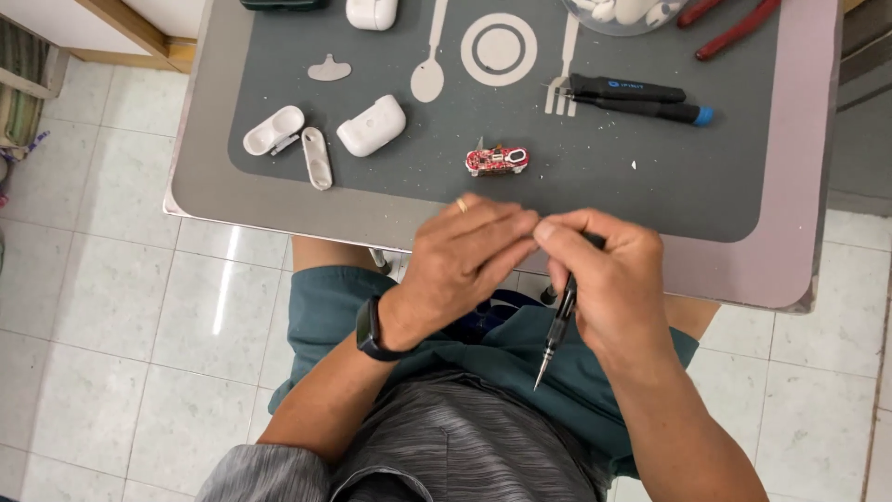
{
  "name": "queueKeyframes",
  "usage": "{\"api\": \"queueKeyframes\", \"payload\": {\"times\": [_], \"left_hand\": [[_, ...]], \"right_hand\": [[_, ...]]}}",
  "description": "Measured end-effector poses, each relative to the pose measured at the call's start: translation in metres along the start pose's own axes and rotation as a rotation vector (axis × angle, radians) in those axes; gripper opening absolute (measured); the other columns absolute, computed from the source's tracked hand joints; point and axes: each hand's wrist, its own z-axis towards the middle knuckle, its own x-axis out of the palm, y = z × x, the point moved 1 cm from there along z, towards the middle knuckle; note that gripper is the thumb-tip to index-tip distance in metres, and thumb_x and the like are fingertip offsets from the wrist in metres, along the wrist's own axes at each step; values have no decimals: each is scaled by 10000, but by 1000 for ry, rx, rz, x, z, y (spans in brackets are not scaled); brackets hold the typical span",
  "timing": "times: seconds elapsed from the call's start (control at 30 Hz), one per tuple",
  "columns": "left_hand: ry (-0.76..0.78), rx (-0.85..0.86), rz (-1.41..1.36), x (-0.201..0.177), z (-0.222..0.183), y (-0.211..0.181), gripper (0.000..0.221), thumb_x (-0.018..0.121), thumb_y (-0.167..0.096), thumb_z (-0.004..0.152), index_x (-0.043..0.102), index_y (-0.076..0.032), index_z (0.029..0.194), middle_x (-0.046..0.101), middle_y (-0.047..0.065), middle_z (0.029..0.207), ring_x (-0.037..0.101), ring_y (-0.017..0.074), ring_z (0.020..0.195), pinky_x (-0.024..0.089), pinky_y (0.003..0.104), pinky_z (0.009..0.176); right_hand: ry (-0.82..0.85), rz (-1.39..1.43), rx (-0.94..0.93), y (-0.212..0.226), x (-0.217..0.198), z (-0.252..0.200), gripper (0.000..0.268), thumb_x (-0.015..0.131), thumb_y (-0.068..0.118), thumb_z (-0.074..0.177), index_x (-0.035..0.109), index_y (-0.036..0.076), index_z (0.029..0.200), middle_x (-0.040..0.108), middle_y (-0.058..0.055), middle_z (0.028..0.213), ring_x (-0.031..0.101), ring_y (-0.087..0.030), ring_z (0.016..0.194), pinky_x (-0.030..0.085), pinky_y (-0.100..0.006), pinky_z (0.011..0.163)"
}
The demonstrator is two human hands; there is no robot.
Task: The person is repairing a small electronic device by carefully fitting a circuit board and battery into its plastic shell and using a screwdriver.
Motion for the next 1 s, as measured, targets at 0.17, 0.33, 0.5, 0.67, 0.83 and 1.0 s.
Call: {"api": "queueKeyframes", "payload": {"times": [0.17, 0.33, 0.5, 0.67, 0.83, 1.0], "left_hand": [[14, -62, -137, -3, -3, -11, 133, 775, -70, 926, 793, -63, 1058, 781, 95, 926, 739, 268, 802, 615, 336, 711], [78, -116, -184, -8, 7, -7, 131, 699, -74, 975, 795, -100, 1060, 779, 81, 876, 734, 283, 763, 594, 360, 698], [80, -234, -99, 2, 12, 2, 125, 634, -35, 993, 754, -66, 1012, 704, 114, 755, 669, 293, 662, 537, 365, 587], [49, -370, -220, 1, 15, 10, 105, 656, -52, 983, 755, -80, 965, 668, 72, 670, 561, 124, 635, 476, 325, 541], [163, -394, -230, -13, 25, -10, 208, 542, -36, 1049, 554, -110, 855, 482, -61, 782, 365, 79, 700, 342, 248, 646], [163, -523, -291, -15, 35, -19, 248, 560, -12, 986, 566, -99, 754, 543, -42, 725, 464, 59, 690, 400, 211, 624]], "right_hand": [[34, 54, 102, 3, -5, -9, 132, 729, 67, 879, 757, -54, 834, 461, -115, 410, 516, -138, 357, 327, -198, 337], [66, 105, 122, 6, -3, -4, 176, 738, 87, 901, 751, -88, 893, 481, -134, 423, 501, -146, 337, 327, -209, 332], [-24, 49, 51, 14, 3, 8, 182, 716, 137, 952, 753, -33, 1007, 523, -114, 451, 541, -134, 338, 366, -200, 317], [-102, 188, -8, -1, -14, 32, 140, 728, 138, 964, 754, 42, 1063, 514, -124, 528, 516, -139, 392, 458, -238, 384], [-94, 321, -30, 3, -37, 38, 318, 690, 127, 970, 687, 59, 1280, 630, -136, 748, 567, -182, 585, 510, -239, 528], [-205, 235, -208, -3, -38, 29, 387, 630, 151, 1048, 597, 44, 1418, 561, -26, 873, 642, -132, 887, 592, -260, 647]]}}
